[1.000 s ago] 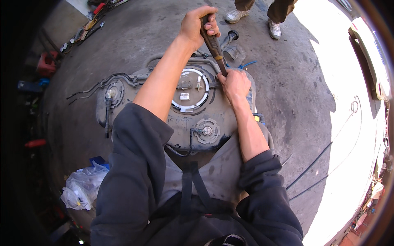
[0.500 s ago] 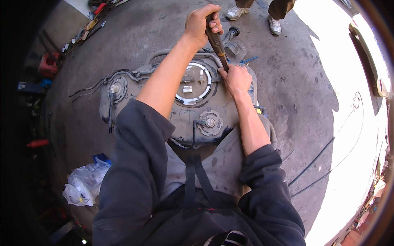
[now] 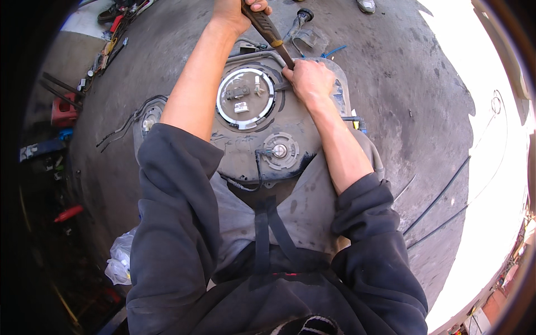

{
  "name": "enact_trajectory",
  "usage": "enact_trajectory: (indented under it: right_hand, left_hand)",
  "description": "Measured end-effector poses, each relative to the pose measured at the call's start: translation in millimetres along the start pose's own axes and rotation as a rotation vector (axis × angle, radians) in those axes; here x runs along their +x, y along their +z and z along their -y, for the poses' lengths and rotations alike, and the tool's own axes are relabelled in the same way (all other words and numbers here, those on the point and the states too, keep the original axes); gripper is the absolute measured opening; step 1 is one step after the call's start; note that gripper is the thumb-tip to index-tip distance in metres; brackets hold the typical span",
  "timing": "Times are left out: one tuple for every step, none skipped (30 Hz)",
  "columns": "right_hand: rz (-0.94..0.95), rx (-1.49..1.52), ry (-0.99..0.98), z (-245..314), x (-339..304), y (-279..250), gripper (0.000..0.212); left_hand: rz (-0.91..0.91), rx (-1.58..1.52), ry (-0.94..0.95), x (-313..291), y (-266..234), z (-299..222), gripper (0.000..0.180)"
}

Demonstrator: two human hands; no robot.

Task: The person uses a screwdriver and a hammer to loosen and remove a circular metal ring from a fuel tank. They then lift the internal fuel pump assembly out of the tank.

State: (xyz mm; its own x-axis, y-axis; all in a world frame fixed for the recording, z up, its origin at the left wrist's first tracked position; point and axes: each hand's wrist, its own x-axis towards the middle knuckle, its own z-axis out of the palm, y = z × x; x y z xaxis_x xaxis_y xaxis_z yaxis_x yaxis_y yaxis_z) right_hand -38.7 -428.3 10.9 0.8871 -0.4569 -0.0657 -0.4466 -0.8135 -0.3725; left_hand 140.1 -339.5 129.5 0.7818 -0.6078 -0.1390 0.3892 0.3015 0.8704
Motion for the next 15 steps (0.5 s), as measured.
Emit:
enact_trajectory:
  right_hand:
    - [0.007, 0.003, 0.008, 1.1, 0.8, -1.1, 0.042]
    - [0.02, -0.006, 0.023, 1.6, 0.6, -2.3, 0.043]
    - [0.033, 0.008, 0.03, 1.9, 0.9, -4.1, 0.043]
    - [0.046, 0.023, 0.034, 1.8, 1.3, -4.8, 0.042]
    - [0.06, 0.038, 0.037, 2.4, 1.3, -5.3, 0.042]
    - [0.073, 0.054, 0.051, 4.9, -1.1, -4.4, 0.041]
    - [0.081, 0.064, 0.071, 4.8, -2.0, -4.0, 0.041]
    - [0.089, 0.075, 0.09, 3.3, -0.9, -4.1, 0.041]
    - [0.045, 0.068, 0.061, 0.4, 2.2, -4.7, 0.04]
    - [0.01, 0.067, 0.037, -0.5, 0.1, -0.7, 0.039]
    - [-0.025, 0.058, 0.02, -4.0, -4.0, 2.0, 0.039]
    - [-0.025, 0.062, 0.025, -9.6, -3.6, 2.5, 0.036]
    - [-0.037, 0.064, 0.021, -6.9, -2.1, -0.3, 0.036]
    - [-0.049, 0.065, 0.016, -4.5, -1.7, -3.0, 0.036]
    - [-0.061, 0.065, 0.013, -2.9, -2.2, -6.1, 0.036]
  left_hand:
    - [0.004, 0.002, -0.011, 5.4, -2.6, 0.4, 0.032]
    - [0.009, 0.003, -0.021, 11.5, -4.5, 0.8, 0.032]
    - [0.013, 0.005, -0.031, 18.3, -5.0, 2.2, 0.032]
    - [-0.023, 0.01, -0.007, 25.8, -6.0, 5.3, 0.03]
    - [-0.069, 0.008, -0.033, 33.3, -6.7, 8.5, 0.03]
    - [-0.117, 0.007, -0.058, 40.2, -7.7, 11.4, 0.03]
    - [-0.156, 0.001, -0.084, 44.8, -1.7, 13.4, 0.03]
    - [-0.094, 0.007, -0.069, 45.2, -0.3, 13.3, 0.03]
    - [-0.034, 0.013, -0.055, 42.0, -2.8, 11.3, 0.031]
    - [0.022, 0.022, -0.053, 31.6, -3.5, 9.9, 0.031]
    - [0.055, 0.015, -0.05, 24.5, 2.9, 7.5, 0.034]
    - [0.102, 0.022, -0.048, 14.3, 8.1, 8.6, 0.035]
    - [0.138, 0.042, -0.018, 6.2, 7.2, -0.3, 0.036]
    - [0.184, 0.045, 0.016, 0.2, 4.1, -4.2, 0.034]
    - [0.23, 0.047, 0.05, -6.7, 1.6, -6.0, 0.033]
